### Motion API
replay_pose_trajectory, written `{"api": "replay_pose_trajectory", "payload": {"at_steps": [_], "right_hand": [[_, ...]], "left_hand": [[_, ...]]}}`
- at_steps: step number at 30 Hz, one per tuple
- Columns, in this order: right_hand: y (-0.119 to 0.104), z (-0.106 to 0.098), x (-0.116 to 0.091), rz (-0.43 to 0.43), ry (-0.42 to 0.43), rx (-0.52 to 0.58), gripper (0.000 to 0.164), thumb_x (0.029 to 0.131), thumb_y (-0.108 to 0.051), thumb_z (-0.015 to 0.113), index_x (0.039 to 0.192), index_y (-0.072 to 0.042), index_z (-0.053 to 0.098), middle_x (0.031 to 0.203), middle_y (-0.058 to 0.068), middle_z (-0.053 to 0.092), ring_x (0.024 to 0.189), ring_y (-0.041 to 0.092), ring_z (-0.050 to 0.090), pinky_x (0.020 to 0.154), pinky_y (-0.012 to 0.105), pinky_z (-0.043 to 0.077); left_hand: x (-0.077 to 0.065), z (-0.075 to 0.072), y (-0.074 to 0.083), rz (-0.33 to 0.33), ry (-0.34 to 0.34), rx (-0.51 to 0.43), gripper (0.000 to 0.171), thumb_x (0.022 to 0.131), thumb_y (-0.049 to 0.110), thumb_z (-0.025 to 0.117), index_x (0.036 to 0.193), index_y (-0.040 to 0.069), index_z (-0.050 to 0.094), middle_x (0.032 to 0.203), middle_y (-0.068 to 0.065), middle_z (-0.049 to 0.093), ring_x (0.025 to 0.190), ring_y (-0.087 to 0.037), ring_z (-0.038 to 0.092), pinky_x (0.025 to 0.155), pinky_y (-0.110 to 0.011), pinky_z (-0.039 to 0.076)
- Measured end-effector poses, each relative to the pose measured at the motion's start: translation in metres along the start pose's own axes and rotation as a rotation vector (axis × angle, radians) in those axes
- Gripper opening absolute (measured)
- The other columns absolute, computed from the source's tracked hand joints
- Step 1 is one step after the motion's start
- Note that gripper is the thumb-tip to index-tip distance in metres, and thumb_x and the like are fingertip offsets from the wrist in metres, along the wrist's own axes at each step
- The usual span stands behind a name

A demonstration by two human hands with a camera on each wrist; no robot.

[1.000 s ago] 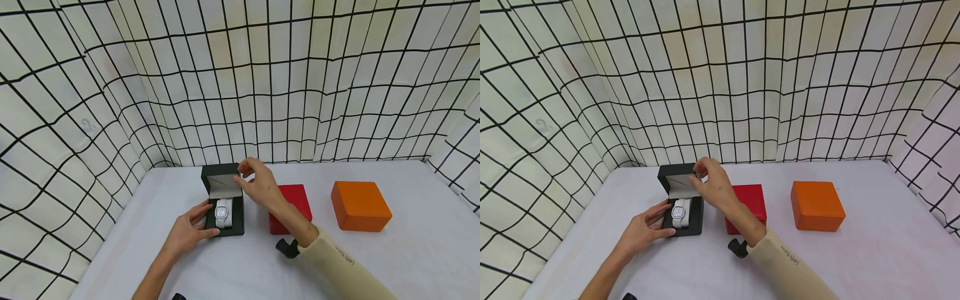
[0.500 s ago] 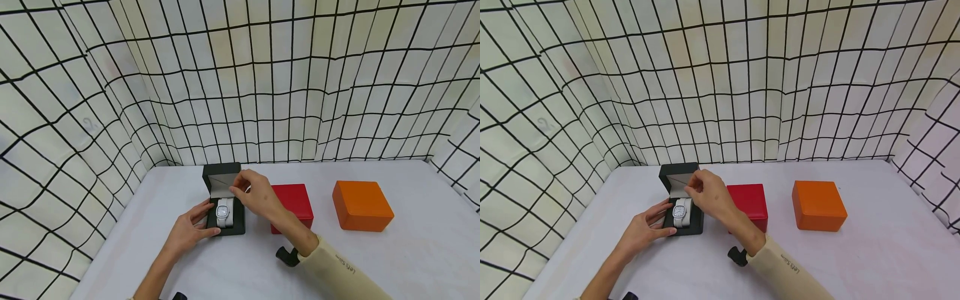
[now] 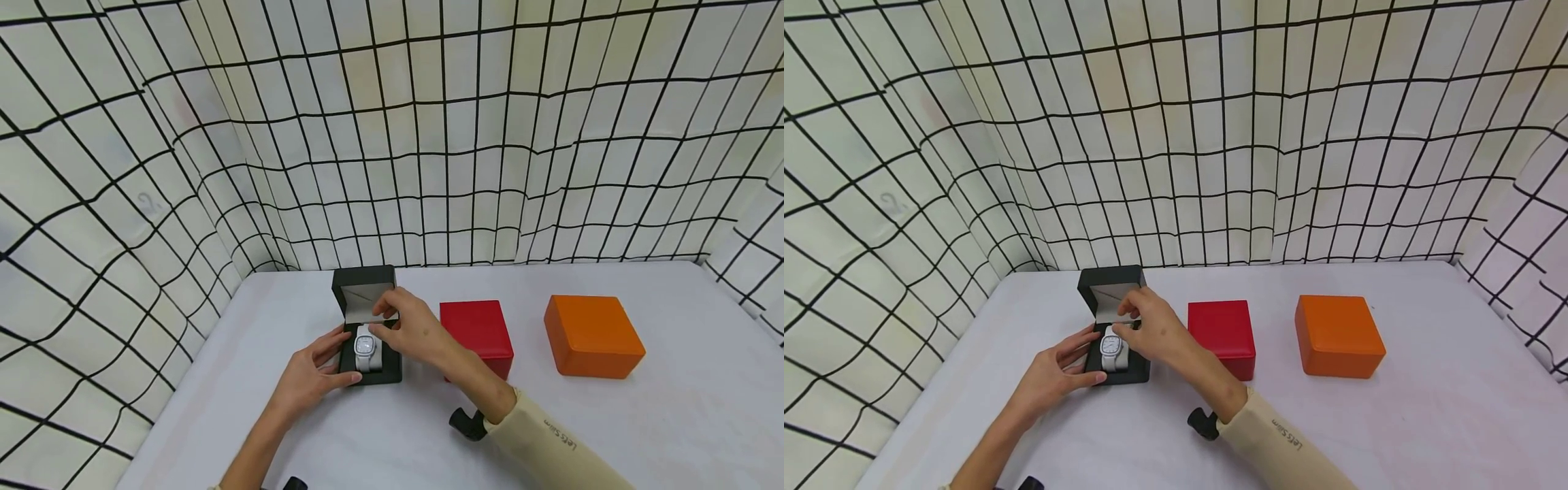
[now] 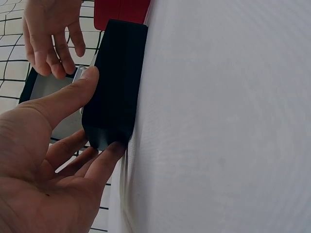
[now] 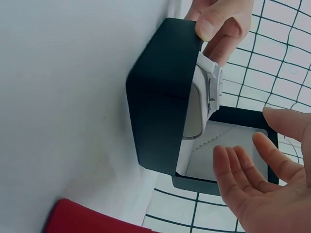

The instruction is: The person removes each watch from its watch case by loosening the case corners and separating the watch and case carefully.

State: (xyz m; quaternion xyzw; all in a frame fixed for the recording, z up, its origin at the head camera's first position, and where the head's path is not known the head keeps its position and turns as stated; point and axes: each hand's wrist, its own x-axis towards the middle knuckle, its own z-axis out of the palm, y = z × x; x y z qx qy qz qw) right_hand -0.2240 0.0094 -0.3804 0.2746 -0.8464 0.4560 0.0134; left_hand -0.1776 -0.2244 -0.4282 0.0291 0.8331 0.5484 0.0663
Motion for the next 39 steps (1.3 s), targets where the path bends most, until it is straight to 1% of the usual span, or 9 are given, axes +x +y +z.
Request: {"api": "replay_pose_trajectory", "payload": {"at_steps": [8,11,16,21,24,27,32,35,39], "right_hand": [[0.004,0.005,0.0,0.044,-0.064,0.009,0.031,0.093,-0.014,0.077,0.121,-0.005,0.066,0.124,0.013,0.063,0.111,0.03,0.065,0.087,0.034,0.063],[0.006,0.008,0.001,0.055,-0.088,-0.009,0.034,0.093,-0.016,0.077,0.124,-0.007,0.066,0.127,0.014,0.062,0.111,0.029,0.065,0.088,0.034,0.062],[0.007,0.013,0.002,0.055,-0.124,-0.047,0.038,0.093,-0.02,0.077,0.128,-0.009,0.066,0.127,0.011,0.065,0.109,0.026,0.064,0.089,0.034,0.059],[0.01,0.016,0.003,0.054,-0.148,-0.069,0.043,0.092,-0.021,0.078,0.131,-0.009,0.065,0.129,0.01,0.067,0.114,0.027,0.063,0.097,0.041,0.057],[0.011,0.017,0.003,0.059,-0.168,-0.081,0.047,0.092,-0.021,0.079,0.135,-0.008,0.064,0.135,0.01,0.066,0.123,0.029,0.061,0.106,0.046,0.054],[0.01,0.017,0.003,0.066,-0.192,-0.102,0.052,0.092,-0.022,0.08,0.139,-0.008,0.062,0.14,0.011,0.064,0.13,0.03,0.058,0.111,0.047,0.052],[0.009,0.018,0.003,0.086,-0.206,-0.146,0.055,0.091,-0.026,0.08,0.14,-0.01,0.061,0.143,0.01,0.063,0.132,0.029,0.055,0.109,0.046,0.053],[0.01,0.02,0.003,0.092,-0.202,-0.171,0.057,0.091,-0.028,0.081,0.141,-0.01,0.061,0.144,0.01,0.062,0.133,0.028,0.054,0.108,0.045,0.054],[0.01,0.023,0.002,0.088,-0.193,-0.213,0.061,0.09,-0.031,0.082,0.141,-0.008,0.059,0.145,0.011,0.06,0.131,0.026,0.054,0.104,0.041,0.056]], "left_hand": [[0.0,0.0,0.001,-0.003,-0.002,0.003,0.08,0.08,0.016,0.091,0.151,0.014,0.054,0.171,-0.002,0.035,0.151,-0.031,0.046,0.107,-0.03,0.054],[-0.001,0.0,0.0,-0.004,-0.005,0.005,0.08,0.081,0.017,0.09,0.152,0.014,0.054,0.171,-0.002,0.034,0.151,-0.031,0.045,0.107,-0.03,0.053],[-0.002,-0.002,-0.001,-0.004,-0.009,0.01,0.079,0.081,0.018,0.09,0.151,0.015,0.055,0.171,0.0,0.035,0.151,-0.029,0.046,0.108,-0.032,0.053],[-0.002,-0.003,-0.001,-0.001,-0.012,0.001,0.077,0.082,0.017,0.09,0.151,0.015,0.055,0.17,0.0,0.035,0.151,-0.029,0.045,0.11,-0.033,0.052],[-0.002,-0.002,0.0,0.005,-0.016,-0.002,0.077,0.082,0.017,0.089,0.151,0.015,0.055,0.171,-0.001,0.035,0.152,-0.028,0.044,0.11,-0.034,0.051],[-0.002,-0.002,0.0,0.008,-0.016,-0.001,0.077,0.082,0.017,0.089,0.151,0.015,0.055,0.17,0.0,0.035,0.152,-0.028,0.043,0.111,-0.034,0.05],[-0.001,-0.002,-0.001,0.006,-0.016,0.0,0.076,0.083,0.018,0.089,0.151,0.016,0.055,0.17,0.0,0.035,0.153,-0.027,0.043,0.112,-0.034,0.05],[-0.001,-0.002,-0.002,0.007,-0.016,-0.002,0.076,0.083,0.018,0.089,0.151,0.016,0.055,0.17,0.0,0.035,0.153,-0.027,0.042,0.112,-0.034,0.049],[-0.001,-0.002,-0.003,0.012,-0.019,-0.012,0.076,0.083,0.016,0.089,0.151,0.014,0.055,0.171,-0.001,0.034,0.153,-0.027,0.042,0.113,-0.034,0.049]]}}
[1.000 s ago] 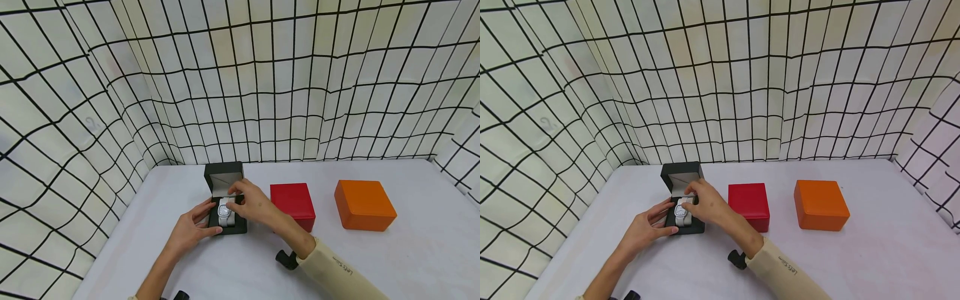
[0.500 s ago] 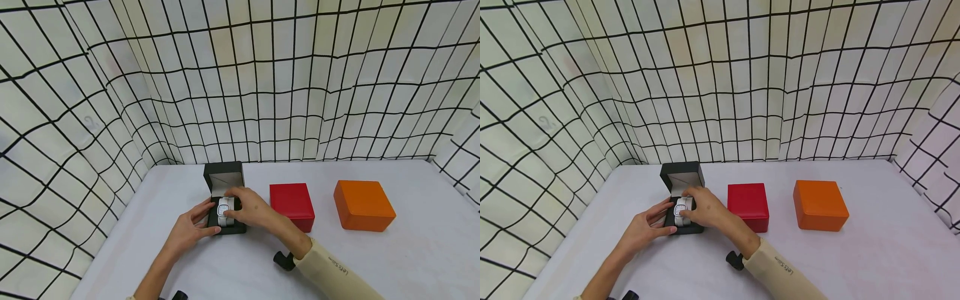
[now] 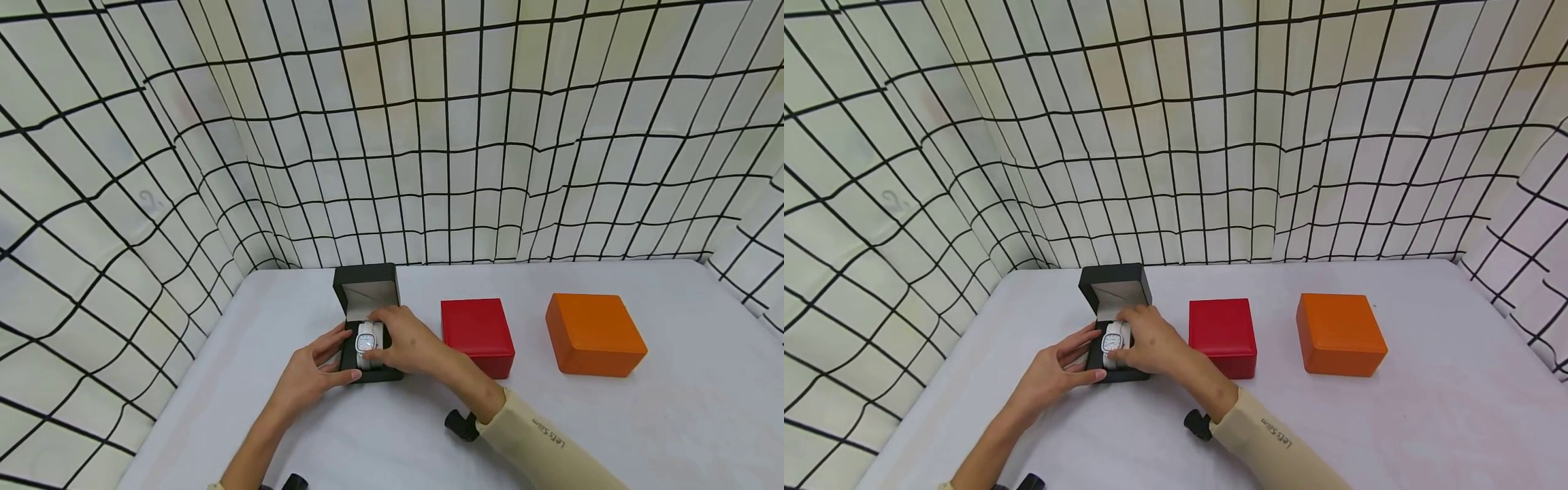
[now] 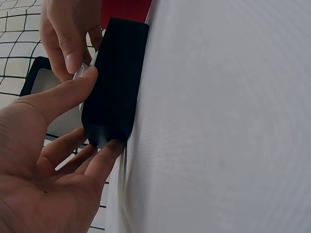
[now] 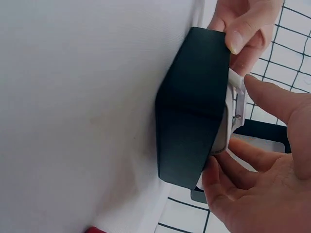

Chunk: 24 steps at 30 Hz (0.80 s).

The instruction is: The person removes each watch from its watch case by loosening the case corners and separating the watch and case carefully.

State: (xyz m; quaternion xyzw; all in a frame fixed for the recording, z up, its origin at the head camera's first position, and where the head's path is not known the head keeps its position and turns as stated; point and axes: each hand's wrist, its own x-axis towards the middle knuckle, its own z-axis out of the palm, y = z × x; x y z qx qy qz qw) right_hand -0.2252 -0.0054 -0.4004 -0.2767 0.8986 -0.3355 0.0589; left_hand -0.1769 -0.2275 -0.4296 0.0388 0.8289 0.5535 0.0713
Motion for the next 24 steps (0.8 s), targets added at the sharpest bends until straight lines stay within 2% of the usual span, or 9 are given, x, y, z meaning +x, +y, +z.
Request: {"api": "replay_pose_trajectory", "payload": {"at_steps": [6,10,18,24], "right_hand": [[-0.002,0.004,-0.0005,0.01,0.023,-0.053,0.061,0.087,-0.034,0.084,0.137,-0.009,0.06,0.14,0.009,0.061,0.122,0.023,0.054,0.097,0.036,0.056],[-0.004,0.0047,-0.0003,0.006,0.018,-0.061,0.06,0.086,-0.036,0.086,0.134,-0.01,0.06,0.137,0.007,0.061,0.118,0.02,0.055,0.098,0.035,0.055],[-0.006,0.0034,-0.0001,0.0,0.005,-0.003,0.061,0.085,-0.03,0.087,0.135,-0.01,0.059,0.135,0.007,0.06,0.111,0.018,0.06,0.094,0.031,0.058],[-0.0054,0.0003,-0.0015,-0.008,-0.009,0.045,0.065,0.087,-0.026,0.085,0.143,-0.009,0.057,0.138,0.01,0.059,0.116,0.021,0.06,0.099,0.036,0.059]], "left_hand": [[-0.0007,-0.0011,0.0001,-0.007,-0.007,-0.003,0.077,0.083,0.019,0.089,0.152,0.015,0.054,0.171,0.001,0.034,0.154,-0.027,0.041,0.113,-0.035,0.049],[-0.001,-0.0017,0.0,-0.008,-0.008,0.003,0.076,0.084,0.019,0.088,0.152,0.016,0.054,0.171,0.001,0.034,0.153,-0.027,0.041,0.114,-0.035,0.048],[-0.0017,-0.0024,0.0004,-0.016,-0.004,0.01,0.076,0.084,0.019,0.088,0.151,0.018,0.055,0.171,0.002,0.034,0.153,-0.027,0.041,0.114,-0.036,0.048],[-0.0016,-0.002,0.0012,-0.014,-0.01,0.006,0.076,0.084,0.019,0.088,0.152,0.017,0.054,0.171,0.002,0.034,0.154,-0.027,0.041,0.114,-0.035,0.048]]}}
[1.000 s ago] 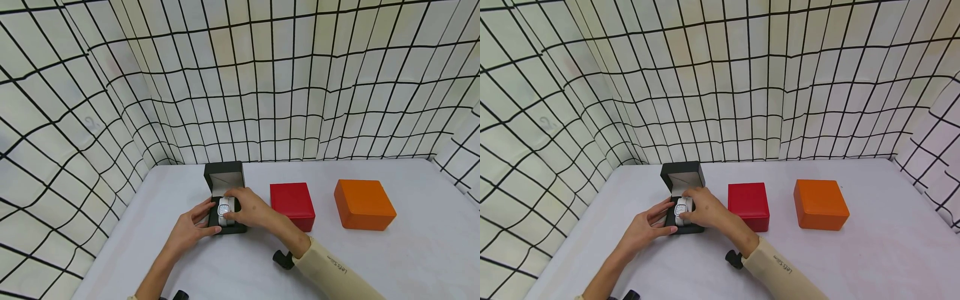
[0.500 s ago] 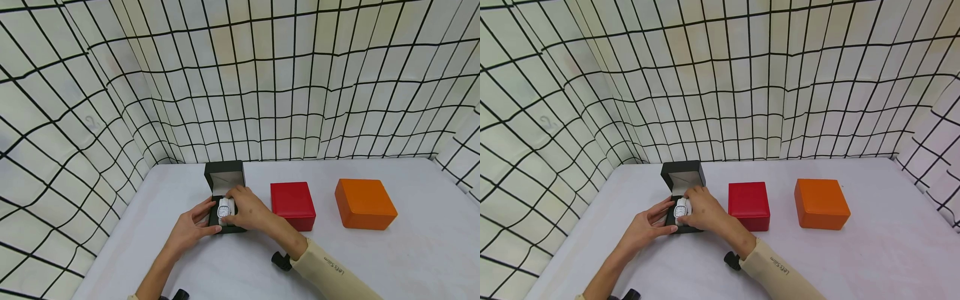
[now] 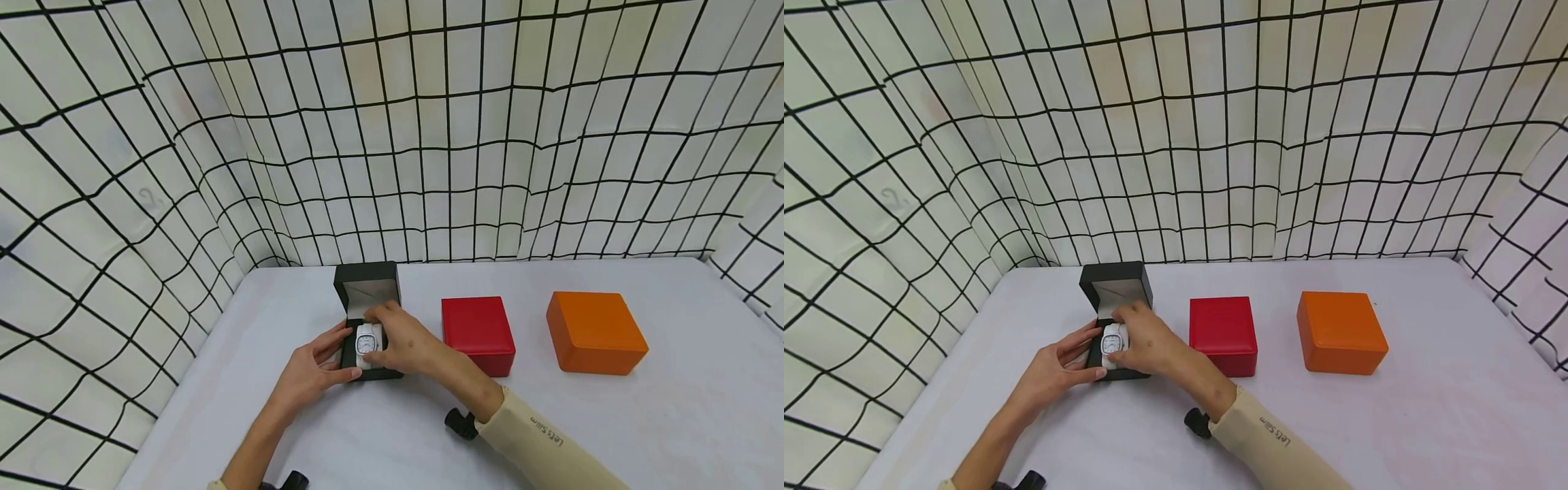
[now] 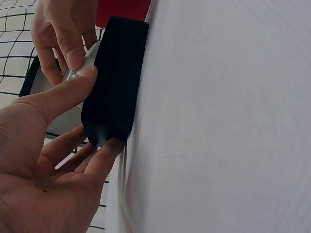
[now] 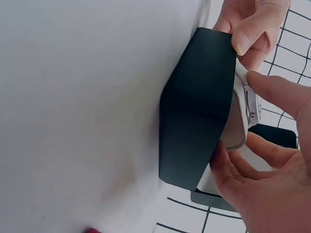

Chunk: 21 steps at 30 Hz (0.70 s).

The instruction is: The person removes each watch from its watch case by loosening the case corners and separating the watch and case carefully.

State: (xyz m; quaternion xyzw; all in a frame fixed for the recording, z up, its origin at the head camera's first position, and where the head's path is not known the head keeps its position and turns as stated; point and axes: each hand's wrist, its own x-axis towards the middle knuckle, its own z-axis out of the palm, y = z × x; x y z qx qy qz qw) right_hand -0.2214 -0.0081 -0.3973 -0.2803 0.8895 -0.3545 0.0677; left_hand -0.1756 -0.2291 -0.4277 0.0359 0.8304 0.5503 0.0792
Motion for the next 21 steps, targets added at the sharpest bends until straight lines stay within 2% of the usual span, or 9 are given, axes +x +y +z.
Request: {"api": "replay_pose_trajectory", "payload": {"at_steps": [6,14,21], "right_hand": [[-0.0003,0.0005,0.0017,-0.044,-0.027,-0.026,0.062,0.087,-0.026,0.084,0.141,-0.009,0.059,0.144,0.008,0.061,0.131,0.024,0.054,0.108,0.039,0.054],[-0.0022,-0.0004,0.001,-0.06,-0.012,-0.027,0.058,0.085,-0.024,0.087,0.136,-0.013,0.059,0.135,0.003,0.062,0.109,0.017,0.062,0.091,0.027,0.057],[-0.0033,-0.0004,-0.0003,-0.098,0.011,-0.009,0.059,0.084,-0.019,0.088,0.134,-0.011,0.059,0.134,0.005,0.06,0.109,0.017,0.062,0.093,0.027,0.058]], "left_hand": [[0.0007,-0.0005,0.0002,0.0,-0.002,0.002,0.076,0.083,0.018,0.088,0.151,0.017,0.055,0.171,0.001,0.034,0.153,-0.027,0.042,0.114,-0.035,0.048],[0.0016,0.0,0.0009,-0.008,0.001,0.015,0.077,0.083,0.018,0.089,0.152,0.017,0.055,0.171,0.001,0.035,0.153,-0.028,0.043,0.113,-0.036,0.049],[0.0017,0.001,0.0018,-0.003,0.005,0.033,0.077,0.083,0.017,0.088,0.152,0.017,0.054,0.17,0.0,0.035,0.152,-0.029,0.043,0.114,-0.038,0.048]]}}
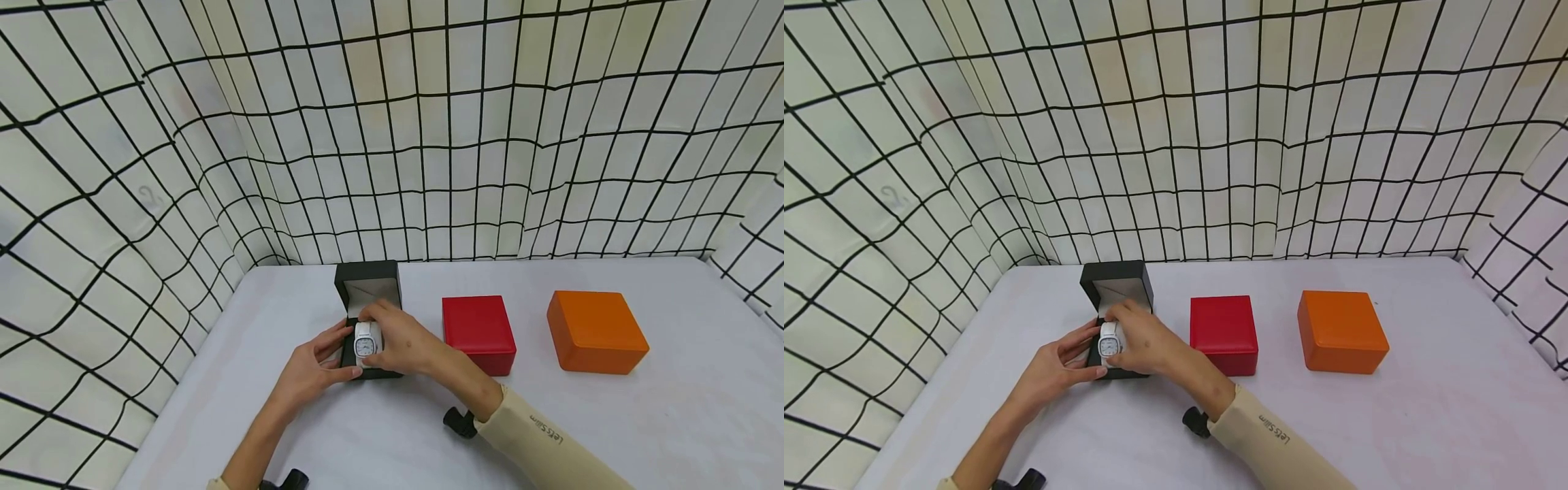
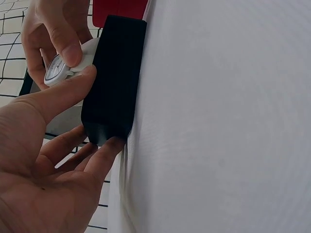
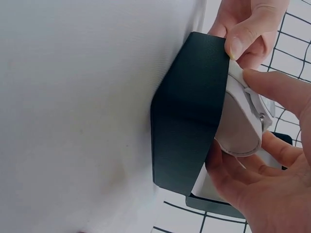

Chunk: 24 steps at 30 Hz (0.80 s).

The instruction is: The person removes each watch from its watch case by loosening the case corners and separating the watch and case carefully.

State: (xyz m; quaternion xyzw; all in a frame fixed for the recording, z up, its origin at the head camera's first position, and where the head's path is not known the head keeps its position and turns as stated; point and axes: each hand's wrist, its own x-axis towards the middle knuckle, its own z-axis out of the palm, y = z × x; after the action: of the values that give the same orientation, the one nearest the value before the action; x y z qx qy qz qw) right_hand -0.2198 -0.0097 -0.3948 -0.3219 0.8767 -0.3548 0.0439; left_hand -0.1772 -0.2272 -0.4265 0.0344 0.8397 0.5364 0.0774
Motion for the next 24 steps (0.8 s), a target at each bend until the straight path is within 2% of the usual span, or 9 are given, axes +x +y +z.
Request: {"api": "replay_pose_trajectory", "payload": {"at_steps": [4,10,18,21,24], "right_hand": [[0.0,-0.001,-0.001,-0.017,0.003,0.011,0.058,0.084,-0.018,0.087,0.134,-0.01,0.059,0.133,0.006,0.06,0.109,0.016,0.061,0.092,0.026,0.058],[-0.001,-0.011,0.0,-0.03,0.035,0.096,0.056,0.087,-0.015,0.083,0.136,-0.008,0.056,0.129,0.009,0.059,0.108,0.018,0.059,0.087,0.024,0.058],[0.001,-0.015,-0.003,-0.011,0.077,0.165,0.059,0.087,-0.012,0.084,0.138,-0.008,0.054,0.132,0.01,0.057,0.108,0.018,0.059,0.084,0.025,0.061],[0.001,-0.015,-0.004,-0.021,0.094,0.194,0.06,0.086,-0.01,0.084,0.139,-0.007,0.054,0.132,0.011,0.057,0.104,0.018,0.06,0.081,0.024,0.061],[0.002,-0.016,-0.005,-0.029,0.112,0.226,0.061,0.086,-0.008,0.084,0.139,-0.006,0.053,0.132,0.011,0.057,0.104,0.02,0.062,0.081,0.027,0.063]], "left_hand": [[0.0,0.001,0.001,-0.006,-0.004,-0.004,0.078,0.083,0.016,0.088,0.153,0.016,0.053,0.17,0.0,0.035,0.152,-0.029,0.043,0.115,-0.04,0.048],[0.002,0.002,0.003,-0.001,-0.004,0.006,0.081,0.083,0.016,0.088,0.154,0.014,0.05,0.171,-0.001,0.035,0.153,-0.031,0.042,0.118,-0.044,0.045],[-0.001,0.001,0.01,-0.042,-0.008,0.068,0.079,0.084,0.018,0.087,0.154,0.017,0.05,0.167,-0.016,0.039,0.151,-0.037,0.044,0.113,-0.042,0.05],[-0.003,-0.002,0.016,-0.048,-0.029,0.079,0.076,0.087,0.016,0.084,0.155,0.012,0.048,0.164,-0.021,0.041,0.148,-0.041,0.048,0.11,-0.043,0.053],[-0.006,-0.006,0.022,-0.033,-0.015,0.106,0.068,0.094,0.016,0.077,0.154,0.009,0.047,0.163,-0.021,0.043,0.145,-0.041,0.051,0.107,-0.044,0.056]]}}
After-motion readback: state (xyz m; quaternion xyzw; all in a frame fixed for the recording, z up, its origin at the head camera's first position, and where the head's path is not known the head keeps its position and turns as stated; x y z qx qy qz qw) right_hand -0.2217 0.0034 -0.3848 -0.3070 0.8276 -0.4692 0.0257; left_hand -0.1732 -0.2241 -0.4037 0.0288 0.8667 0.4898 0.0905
